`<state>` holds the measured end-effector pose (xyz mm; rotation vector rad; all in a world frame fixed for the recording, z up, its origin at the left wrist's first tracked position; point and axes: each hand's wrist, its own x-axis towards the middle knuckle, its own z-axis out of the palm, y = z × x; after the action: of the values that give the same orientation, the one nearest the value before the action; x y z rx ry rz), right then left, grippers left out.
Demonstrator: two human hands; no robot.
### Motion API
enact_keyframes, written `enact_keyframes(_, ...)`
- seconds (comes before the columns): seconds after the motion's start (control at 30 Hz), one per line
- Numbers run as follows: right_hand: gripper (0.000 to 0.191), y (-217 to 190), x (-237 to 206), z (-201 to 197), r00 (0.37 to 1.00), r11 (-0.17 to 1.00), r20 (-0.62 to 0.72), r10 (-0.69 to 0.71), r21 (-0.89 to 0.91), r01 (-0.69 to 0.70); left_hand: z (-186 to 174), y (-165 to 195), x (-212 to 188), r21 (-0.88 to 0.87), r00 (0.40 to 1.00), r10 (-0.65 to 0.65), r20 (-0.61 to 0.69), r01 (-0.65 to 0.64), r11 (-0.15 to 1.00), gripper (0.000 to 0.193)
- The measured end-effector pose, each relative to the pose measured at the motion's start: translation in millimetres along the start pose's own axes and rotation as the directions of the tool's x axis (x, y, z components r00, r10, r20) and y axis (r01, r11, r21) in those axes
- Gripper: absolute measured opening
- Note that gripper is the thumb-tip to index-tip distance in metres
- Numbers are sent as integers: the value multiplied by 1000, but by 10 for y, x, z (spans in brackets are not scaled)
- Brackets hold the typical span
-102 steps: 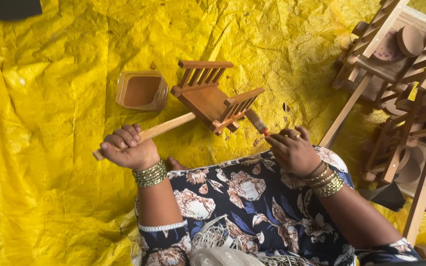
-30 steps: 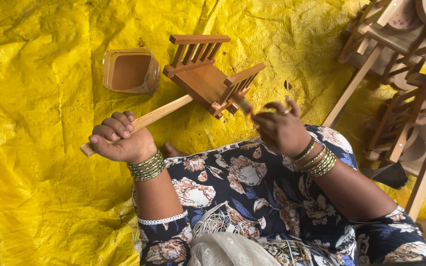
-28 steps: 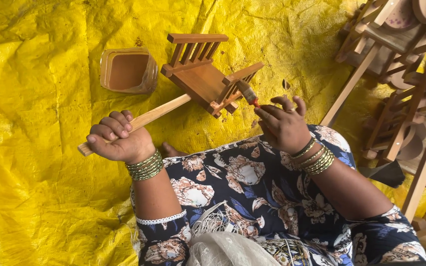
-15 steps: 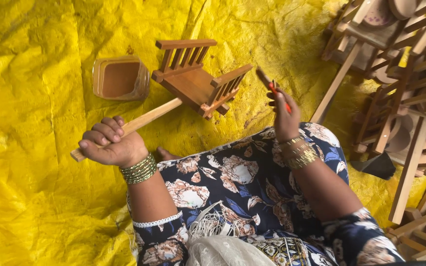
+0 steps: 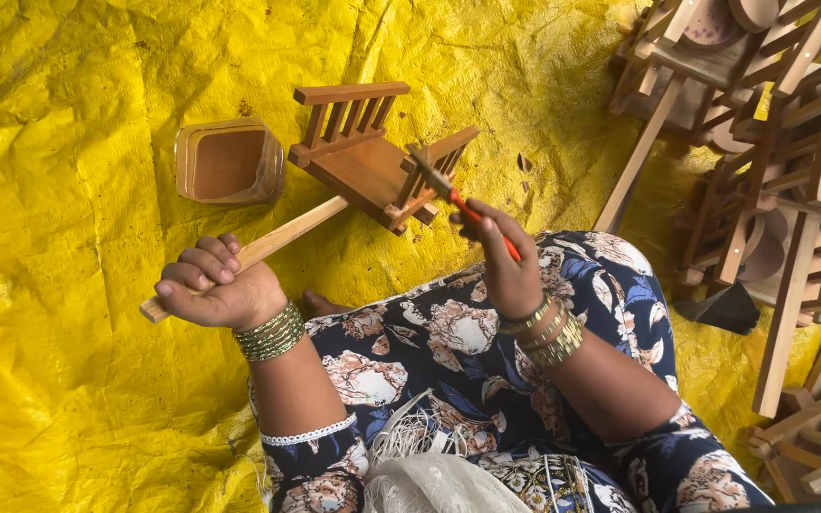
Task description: The person sits on a tarp-covered floor and paints small wooden chairs with a brush, dipping the brush into a container of brown stain or paint. They hold each chair steady on a stick, rotate it to reach different sides, and coat the seat, back rails and legs before setting it aside.
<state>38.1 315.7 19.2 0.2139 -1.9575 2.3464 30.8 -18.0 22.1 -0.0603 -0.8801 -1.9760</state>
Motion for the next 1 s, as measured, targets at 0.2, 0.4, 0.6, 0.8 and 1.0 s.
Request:
enact_keyframes(0.2,34,-472,-123,4,972,964,101,-213,-141,226,11,15,65,53,999,32,-6,-32,998,47)
enact_keyframes(0.4,41,-668,87,34,842,439,498,-205,-723,534,10,40,23,33,1000,19,-18,-18,999,47)
enact_keyframes(0.6,33,-1093,69,-139,755,536,622,-207,-574,620,-78,91,115,-30,990,-42,132,46,999,44)
enact_keyframes(0.8,29,-1093,437,-56,867,608,499,-8,-686,400,-99,140,104,-76,982,-51,181,66,995,39)
enact_keyframes(1.0,36,-1166,255,-46,754,581,631,-185,-548,601,-67,16,85,-44,995,-43,89,47,998,42)
